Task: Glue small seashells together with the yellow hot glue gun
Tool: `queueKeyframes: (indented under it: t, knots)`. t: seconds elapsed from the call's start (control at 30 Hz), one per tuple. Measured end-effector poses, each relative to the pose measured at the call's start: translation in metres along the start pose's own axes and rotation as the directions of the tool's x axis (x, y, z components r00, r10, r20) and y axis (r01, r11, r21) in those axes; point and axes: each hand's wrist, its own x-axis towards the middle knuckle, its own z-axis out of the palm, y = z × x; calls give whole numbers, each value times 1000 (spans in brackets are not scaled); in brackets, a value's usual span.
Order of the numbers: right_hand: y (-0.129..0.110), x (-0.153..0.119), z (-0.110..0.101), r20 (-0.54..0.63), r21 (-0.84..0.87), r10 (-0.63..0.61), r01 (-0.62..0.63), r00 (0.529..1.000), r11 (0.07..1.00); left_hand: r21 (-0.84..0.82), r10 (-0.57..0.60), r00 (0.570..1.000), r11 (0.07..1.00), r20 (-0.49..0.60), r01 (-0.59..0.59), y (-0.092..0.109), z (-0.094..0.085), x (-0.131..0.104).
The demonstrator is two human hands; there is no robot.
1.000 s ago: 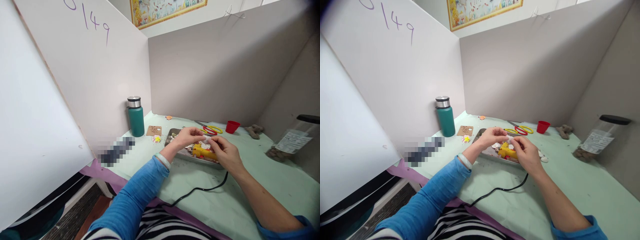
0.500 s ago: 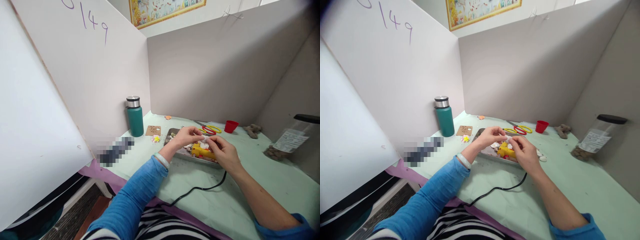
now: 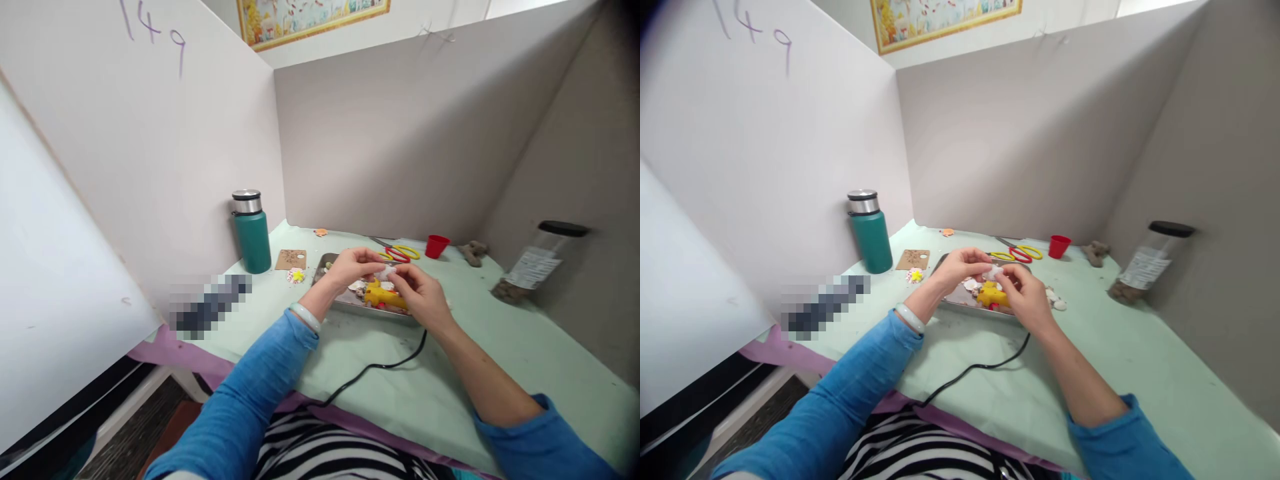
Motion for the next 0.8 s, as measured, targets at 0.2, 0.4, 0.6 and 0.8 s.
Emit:
queueKeyframes:
  t: [0.2,0.4,0.6,0.8]
  knots:
    - [-1,1,2,-15,92,15,-14,1000,996,-6,-31,999,999,13,31,-2,-1,0]
    - [0,2,3,-28,139,0,4,1000,990,-2,-93,995,996,25,93,-1,-4,0]
    - [-3,1,3,-43,162,-30,37,999,986,75,-77,996,994,35,74,2,-2,-3]
    - [2,3,4,-62,145,-52,60,997,988,151,-81,995,986,49,73,3,-2,-4]
